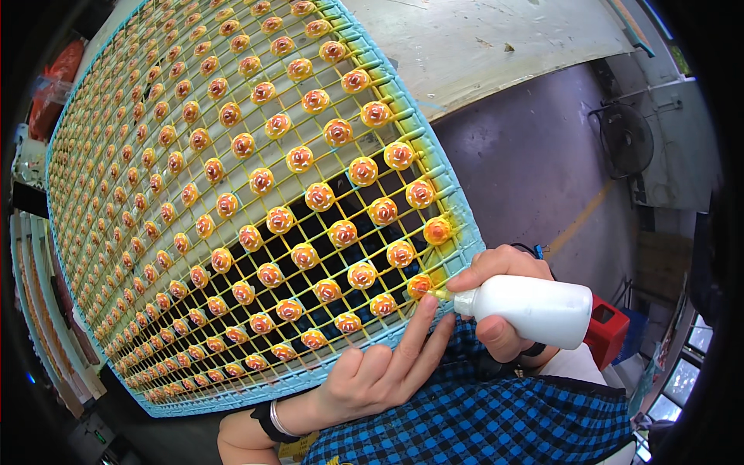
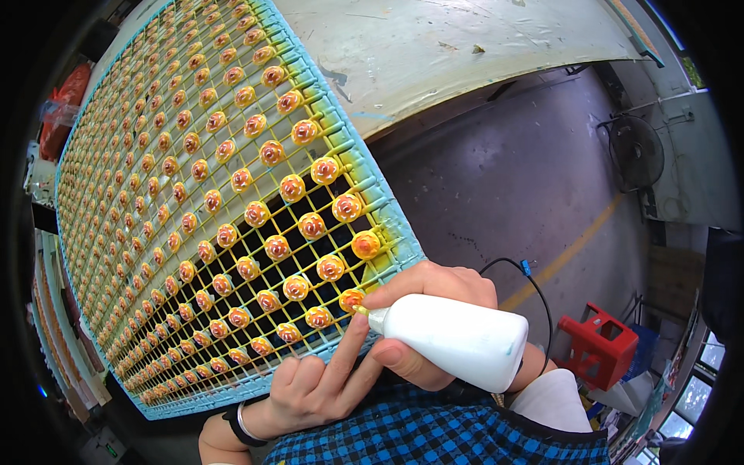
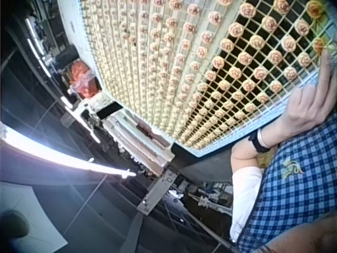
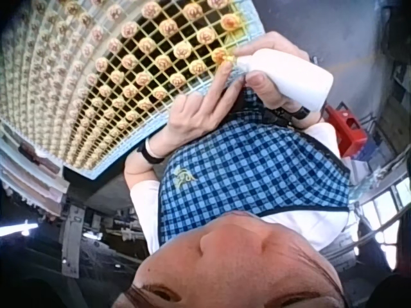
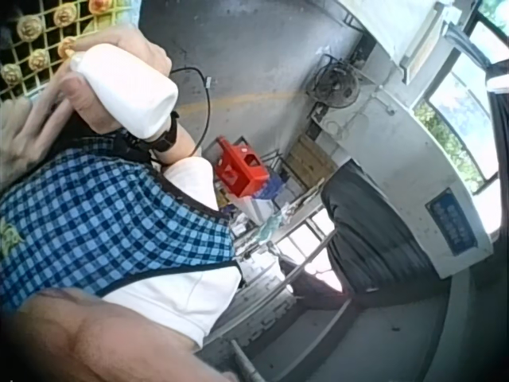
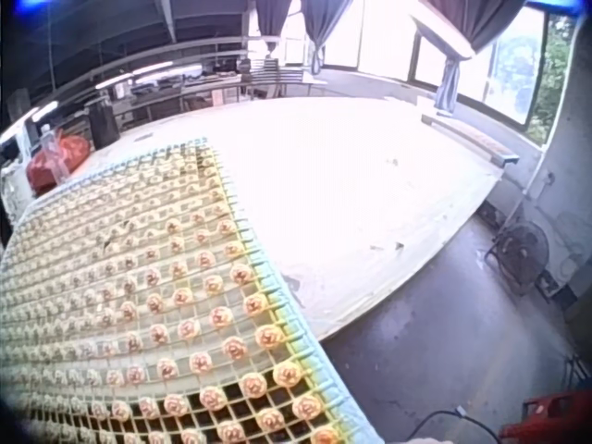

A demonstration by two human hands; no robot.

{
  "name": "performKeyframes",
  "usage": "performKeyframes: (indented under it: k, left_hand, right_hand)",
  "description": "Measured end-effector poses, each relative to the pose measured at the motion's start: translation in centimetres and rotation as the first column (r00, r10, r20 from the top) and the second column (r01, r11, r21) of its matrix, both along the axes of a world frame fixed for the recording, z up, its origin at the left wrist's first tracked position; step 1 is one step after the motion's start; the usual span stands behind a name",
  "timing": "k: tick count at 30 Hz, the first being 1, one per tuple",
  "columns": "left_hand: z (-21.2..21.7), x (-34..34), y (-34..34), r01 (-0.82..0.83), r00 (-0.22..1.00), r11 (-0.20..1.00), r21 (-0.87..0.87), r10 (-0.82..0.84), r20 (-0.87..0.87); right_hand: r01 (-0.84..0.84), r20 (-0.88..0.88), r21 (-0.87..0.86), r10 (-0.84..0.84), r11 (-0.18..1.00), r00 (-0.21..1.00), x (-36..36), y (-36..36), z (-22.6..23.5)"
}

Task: Applying small drops of yellow adhesive to individual components in a grid using a squeeze bottle.

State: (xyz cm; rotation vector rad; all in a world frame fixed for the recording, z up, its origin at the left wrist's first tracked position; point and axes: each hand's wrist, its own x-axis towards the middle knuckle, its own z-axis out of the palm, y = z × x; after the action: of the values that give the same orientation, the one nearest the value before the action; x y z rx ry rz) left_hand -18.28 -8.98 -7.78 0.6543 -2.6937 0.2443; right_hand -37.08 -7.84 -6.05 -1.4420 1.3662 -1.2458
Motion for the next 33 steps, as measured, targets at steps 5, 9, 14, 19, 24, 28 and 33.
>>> performKeyframes:
  k: [5, 9, 14, 19, 24, 28, 33]
  left_hand:
    - [-0.24, -0.04, 0.06, -0.008, 1.000, 1.000, -0.021, 0.008, -0.011]
    - [-0.21, -0.03, 0.10, -0.008, 1.000, 1.000, -0.012, 0.007, -0.013]
    - [-0.29, 0.01, 0.14, -0.007, 1.000, 1.000, -0.006, 0.007, -0.016]
    - [-0.22, -0.05, 0.13, -0.007, 1.000, 1.000, -0.009, 0.007, -0.011]
    - [-0.16, 0.00, 0.14, -0.013, 1.000, 1.000, -0.023, 0.013, 0.001]
    - [-0.32, -0.02, 0.14, -0.008, 1.000, 0.999, -0.038, 0.007, -0.006]
    - [-0.31, -0.04, 0.14, -0.013, 1.000, 0.999, -0.031, 0.013, -0.014]
  right_hand:
    - [0.001, -0.022, -0.027, -0.001, 1.000, 1.000, -0.04, -0.28, 0.21]
    - [-0.024, -0.089, -0.069, 0.018, 0.997, 0.996, -0.03, -0.50, 0.32]
    - [-0.071, -0.120, -0.114, 0.058, 0.991, 0.991, -0.17, -0.85, 0.39]
    - [-0.082, -0.114, -0.125, 0.068, 0.989, 0.991, -0.23, -0.82, 0.34]
    - [-0.075, -0.066, -0.104, 0.068, 0.992, 0.995, -0.54, -0.47, 0.02]
    - [-0.099, -0.119, -0.150, 0.081, 0.984, 0.990, -0.69, -0.48, 0.06]
    - [-0.112, -0.144, -0.120, 0.095, 0.986, 0.985, -0.64, -0.43, 0.02]
